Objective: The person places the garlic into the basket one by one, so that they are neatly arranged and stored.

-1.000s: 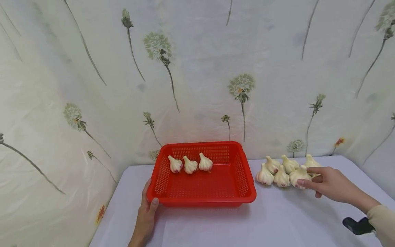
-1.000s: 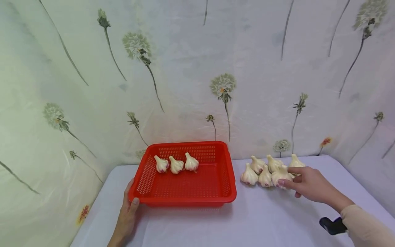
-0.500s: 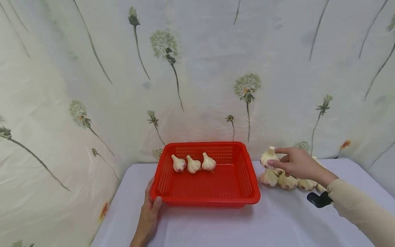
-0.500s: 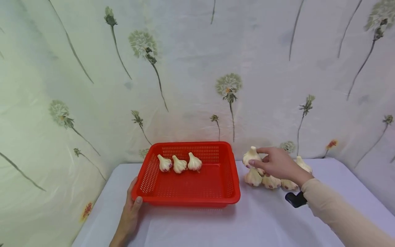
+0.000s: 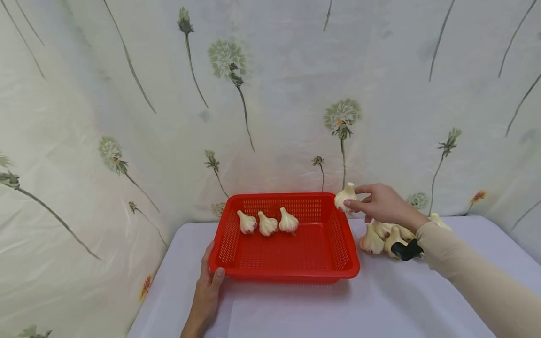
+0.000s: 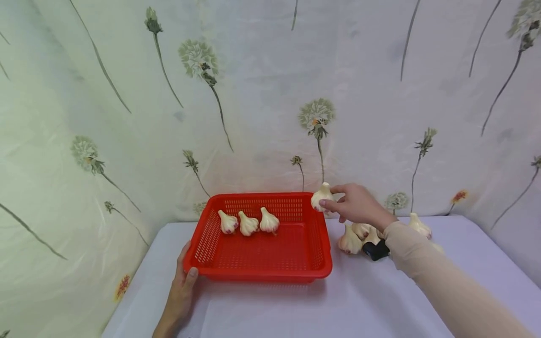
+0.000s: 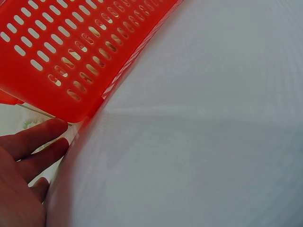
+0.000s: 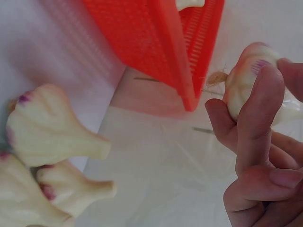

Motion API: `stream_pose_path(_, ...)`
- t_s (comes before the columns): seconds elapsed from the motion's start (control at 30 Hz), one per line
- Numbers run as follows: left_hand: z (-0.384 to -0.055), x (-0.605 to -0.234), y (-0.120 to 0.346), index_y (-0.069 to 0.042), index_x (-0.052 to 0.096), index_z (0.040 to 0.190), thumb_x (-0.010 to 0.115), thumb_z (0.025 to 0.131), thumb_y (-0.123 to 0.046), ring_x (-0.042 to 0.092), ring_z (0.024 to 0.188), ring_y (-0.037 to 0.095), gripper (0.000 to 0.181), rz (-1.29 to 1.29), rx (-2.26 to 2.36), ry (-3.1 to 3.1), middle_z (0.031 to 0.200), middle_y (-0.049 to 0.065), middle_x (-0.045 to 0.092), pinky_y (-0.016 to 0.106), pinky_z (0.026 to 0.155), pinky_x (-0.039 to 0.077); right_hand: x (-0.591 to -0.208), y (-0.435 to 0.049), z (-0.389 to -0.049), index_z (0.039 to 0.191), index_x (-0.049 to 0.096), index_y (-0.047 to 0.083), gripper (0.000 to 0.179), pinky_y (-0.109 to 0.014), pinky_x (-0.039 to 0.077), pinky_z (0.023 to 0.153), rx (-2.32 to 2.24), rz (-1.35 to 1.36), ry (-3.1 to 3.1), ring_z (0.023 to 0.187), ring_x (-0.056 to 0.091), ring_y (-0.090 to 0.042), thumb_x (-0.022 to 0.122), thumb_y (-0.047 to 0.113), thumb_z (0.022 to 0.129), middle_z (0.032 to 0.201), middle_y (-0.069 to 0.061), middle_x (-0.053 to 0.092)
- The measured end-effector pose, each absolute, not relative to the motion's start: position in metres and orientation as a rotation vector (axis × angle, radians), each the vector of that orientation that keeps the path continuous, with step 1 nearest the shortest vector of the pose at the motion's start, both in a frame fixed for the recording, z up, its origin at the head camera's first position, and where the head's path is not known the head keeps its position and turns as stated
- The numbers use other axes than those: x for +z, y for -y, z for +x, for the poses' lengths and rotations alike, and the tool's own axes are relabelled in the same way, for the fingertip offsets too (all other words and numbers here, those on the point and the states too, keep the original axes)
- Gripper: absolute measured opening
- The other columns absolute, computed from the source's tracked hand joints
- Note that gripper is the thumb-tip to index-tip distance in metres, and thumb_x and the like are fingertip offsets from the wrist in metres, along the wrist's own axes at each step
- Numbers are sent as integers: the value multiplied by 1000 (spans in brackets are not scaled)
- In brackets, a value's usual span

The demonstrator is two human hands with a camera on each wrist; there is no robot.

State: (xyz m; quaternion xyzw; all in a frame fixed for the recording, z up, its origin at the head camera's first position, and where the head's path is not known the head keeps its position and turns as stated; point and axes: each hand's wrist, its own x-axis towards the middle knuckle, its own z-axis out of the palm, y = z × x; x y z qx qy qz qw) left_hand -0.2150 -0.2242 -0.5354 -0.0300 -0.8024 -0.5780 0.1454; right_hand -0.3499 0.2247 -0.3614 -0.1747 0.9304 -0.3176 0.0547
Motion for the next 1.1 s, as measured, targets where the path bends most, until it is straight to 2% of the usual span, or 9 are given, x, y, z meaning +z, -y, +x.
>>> stream_pose_path(0.37, -216, -533, 228, -44, 17, 155, 48, 103, -25, 45, 137, 19, 63, -97, -1652, 2322, 157, -6, 36, 35, 107, 41, -369, -184, -379, 137, 48, -5, 69, -34, 57, 66, -1027, -537, -2740, 62, 70, -20, 67, 44, 92, 90, -9, 76)
stream_pose_path(0.6, -216, -534, 226, -38, 16, 157, 47, 104, -22, 42, 140, 23, 64, -89, -1683, 2329, 159, 0, 34, 44, 110, 38, -378, -165, -389, 133, 53, -5, 60, -34, 58, 65, -1011, -555, -2674, 63, 71, -24, 68, 37, 93, 103, -16, 73)
stream_pose_path(0.73, -215, -534, 225, -38, 18, 157, 49, 103, -20, 43, 139, 23, 65, -85, -1704, 2312, 157, 0, 36, 41, 109, 39, -380, -157, -391, 130, 53, -6, 58, -36, 57, 68, -964, -544, -2638, 63, 71, -26, 67, 36, 94, 102, -15, 70)
stream_pose_path(0.9, -216, -534, 224, -47, 19, 154, 52, 102, -29, 44, 137, 19, 64, -62, -1718, 2325, 156, -9, 35, 36, 103, 48, -378, -147, -392, 131, 52, -6, 58, -41, 57, 82, -887, -543, -2641, 63, 71, -23, 64, 37, 95, 99, -13, 69)
stream_pose_path(1.0, -217, -534, 225, -50, 19, 152, 53, 101, -32, 43, 136, 18, 64, -43, -1720, 2321, 156, -12, 34, 38, 101, 50, -377, -142, -394, 131, 53, -6, 57, -41, 57, 81, -873, -533, -2643, 63, 72, -21, 64, 37, 95, 101, -13, 69)
stream_pose_path(1.1, -217, -535, 227, -48, 18, 153, 52, 102, -30, 43, 137, 18, 64, -65, -1699, 2319, 156, -10, 35, 40, 103, 47, -380, -138, -397, 131, 52, -9, 57, -38, 58, 70, -876, -529, -2626, 62, 71, -23, 65, 34, 95, 101, -16, 70)
